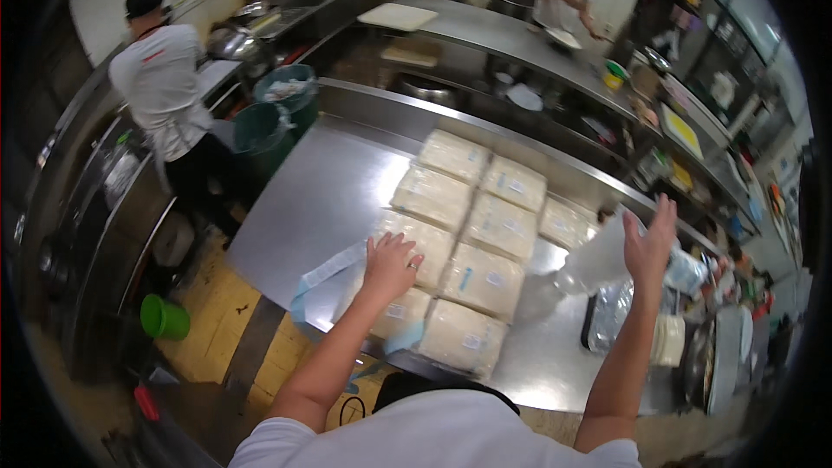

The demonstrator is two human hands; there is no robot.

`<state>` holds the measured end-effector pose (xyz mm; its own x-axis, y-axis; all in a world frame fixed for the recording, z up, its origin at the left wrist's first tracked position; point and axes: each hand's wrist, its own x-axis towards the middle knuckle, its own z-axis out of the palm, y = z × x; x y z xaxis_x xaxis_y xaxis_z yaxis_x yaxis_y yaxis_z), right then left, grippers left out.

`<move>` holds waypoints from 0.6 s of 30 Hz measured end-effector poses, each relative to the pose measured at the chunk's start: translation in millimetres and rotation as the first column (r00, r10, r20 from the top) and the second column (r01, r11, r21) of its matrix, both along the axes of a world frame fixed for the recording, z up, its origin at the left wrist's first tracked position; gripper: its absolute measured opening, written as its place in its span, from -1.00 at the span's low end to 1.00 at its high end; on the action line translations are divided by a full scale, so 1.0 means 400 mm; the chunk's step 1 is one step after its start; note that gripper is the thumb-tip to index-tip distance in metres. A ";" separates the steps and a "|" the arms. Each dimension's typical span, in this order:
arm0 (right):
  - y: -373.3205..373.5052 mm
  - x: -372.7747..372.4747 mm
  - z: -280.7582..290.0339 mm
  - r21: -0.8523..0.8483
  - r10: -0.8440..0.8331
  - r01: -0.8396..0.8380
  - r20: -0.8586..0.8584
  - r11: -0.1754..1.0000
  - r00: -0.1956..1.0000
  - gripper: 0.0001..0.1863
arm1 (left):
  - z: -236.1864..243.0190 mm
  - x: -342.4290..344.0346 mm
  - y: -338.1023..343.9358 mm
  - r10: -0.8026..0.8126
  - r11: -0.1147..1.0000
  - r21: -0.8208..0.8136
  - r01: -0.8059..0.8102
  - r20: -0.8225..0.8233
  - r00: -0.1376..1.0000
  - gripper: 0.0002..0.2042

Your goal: The person labels multiple plastic-wrapped blocks of cheese and then places several loose slices of cheese into a new plastic bag by hand.

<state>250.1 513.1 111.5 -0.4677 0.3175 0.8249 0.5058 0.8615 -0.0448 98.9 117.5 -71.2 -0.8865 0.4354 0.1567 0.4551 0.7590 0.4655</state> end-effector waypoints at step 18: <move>0.074 0.071 0.028 -0.424 -0.002 0.012 0.025 0.906 1.000 -0.81 | 0.048 0.189 0.296 -0.504 0.758 0.535 0.374 0.116 0.856 -0.79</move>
